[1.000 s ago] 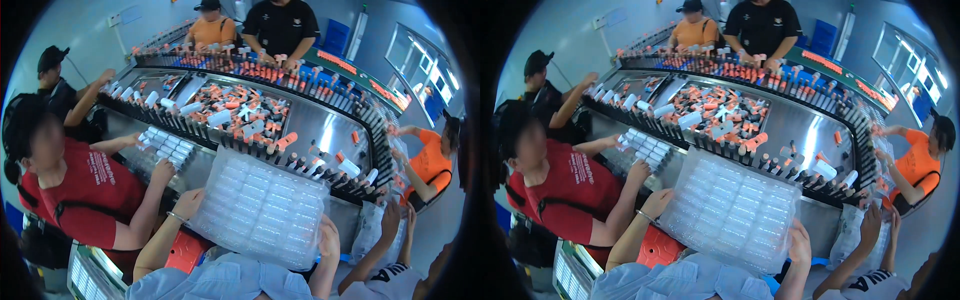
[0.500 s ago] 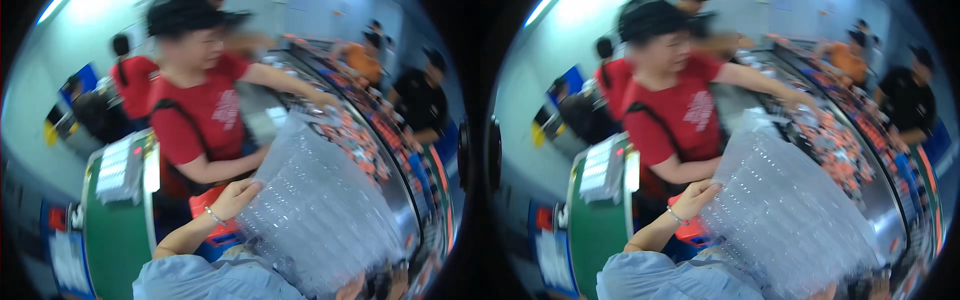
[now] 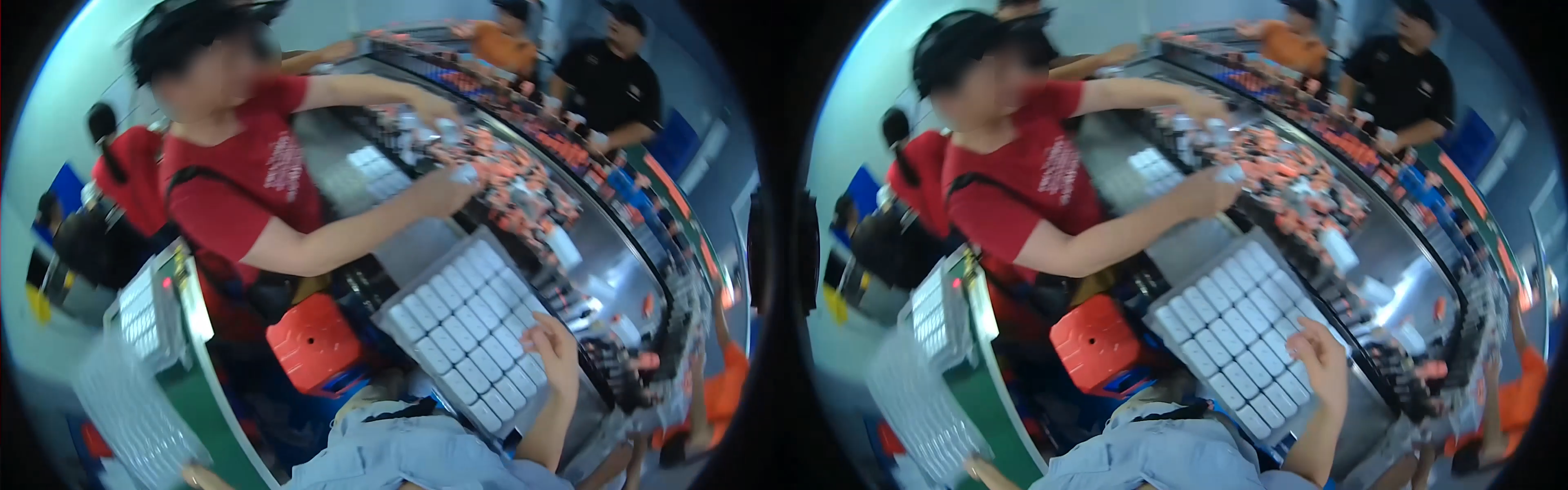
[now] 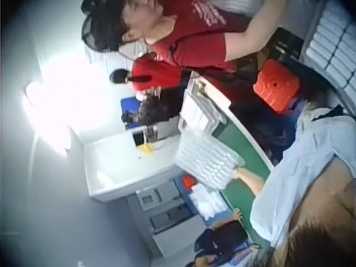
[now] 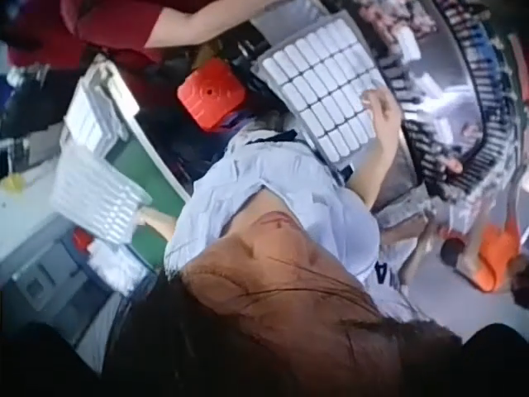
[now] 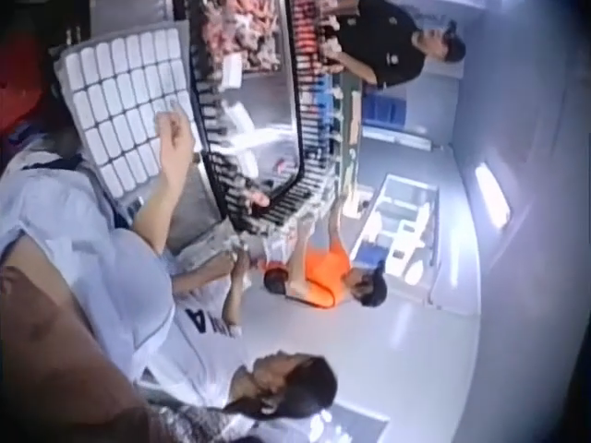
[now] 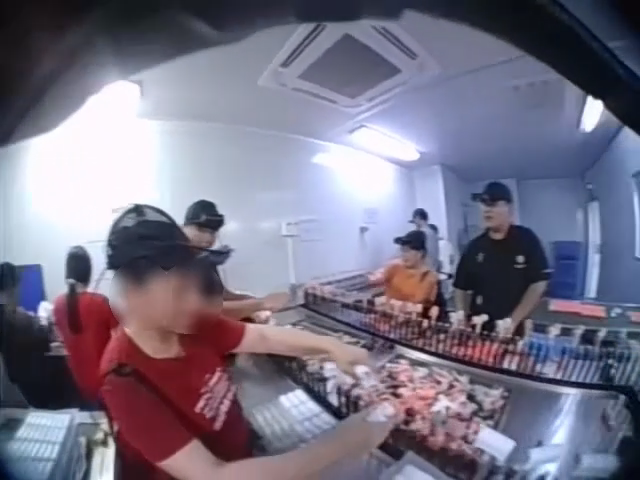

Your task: Sorting and packing plastic toy components from a conveyor belt into white trays.

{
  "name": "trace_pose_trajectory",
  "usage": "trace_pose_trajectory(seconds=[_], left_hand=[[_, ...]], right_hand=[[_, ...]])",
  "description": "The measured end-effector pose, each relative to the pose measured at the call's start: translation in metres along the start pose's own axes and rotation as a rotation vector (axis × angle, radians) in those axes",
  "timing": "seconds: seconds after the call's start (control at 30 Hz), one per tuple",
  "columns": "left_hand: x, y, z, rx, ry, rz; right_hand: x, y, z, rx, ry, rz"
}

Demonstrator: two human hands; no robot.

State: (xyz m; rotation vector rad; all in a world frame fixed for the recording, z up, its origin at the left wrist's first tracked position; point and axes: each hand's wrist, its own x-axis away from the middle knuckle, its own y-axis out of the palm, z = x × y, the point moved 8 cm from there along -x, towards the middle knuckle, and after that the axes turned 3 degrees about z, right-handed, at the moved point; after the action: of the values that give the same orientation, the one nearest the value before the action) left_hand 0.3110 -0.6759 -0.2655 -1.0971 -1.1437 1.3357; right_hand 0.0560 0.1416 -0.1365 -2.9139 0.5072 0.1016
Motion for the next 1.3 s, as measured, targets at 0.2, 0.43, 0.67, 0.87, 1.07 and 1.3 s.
trace_pose_trajectory(seconds=[0.2, 0.43, 0.67, 0.87, 1.07, 1.3], left_hand=[[0.076, 0.125, 0.115, 0.546, 0.323, -0.369], [0.375, 0.049, 0.251, 0.971, 1.111, -0.947], [0.687, -0.090, 0.307, 0.804, 2.484, -1.367], [0.816, -0.047, 0.337, 0.983, 2.872, -0.877], [0.841, 0.000, 0.364, 0.680, 2.892, -0.885], [0.847, 0.009, 0.357, 0.553, 2.900, -0.879]], right_hand=[[0.000, -0.059, 0.036, 0.820, -0.088, 0.393], [0.000, -0.081, 0.078, 1.032, 0.023, 0.361], [-0.017, -0.085, 0.112, 1.011, 0.053, 0.295], [-0.008, -0.090, 0.036, 0.921, -0.119, 0.562], [-0.063, -0.086, -0.029, 1.122, -0.417, 0.428], [-0.150, -0.051, 0.017, 1.287, -0.167, 0.249]])
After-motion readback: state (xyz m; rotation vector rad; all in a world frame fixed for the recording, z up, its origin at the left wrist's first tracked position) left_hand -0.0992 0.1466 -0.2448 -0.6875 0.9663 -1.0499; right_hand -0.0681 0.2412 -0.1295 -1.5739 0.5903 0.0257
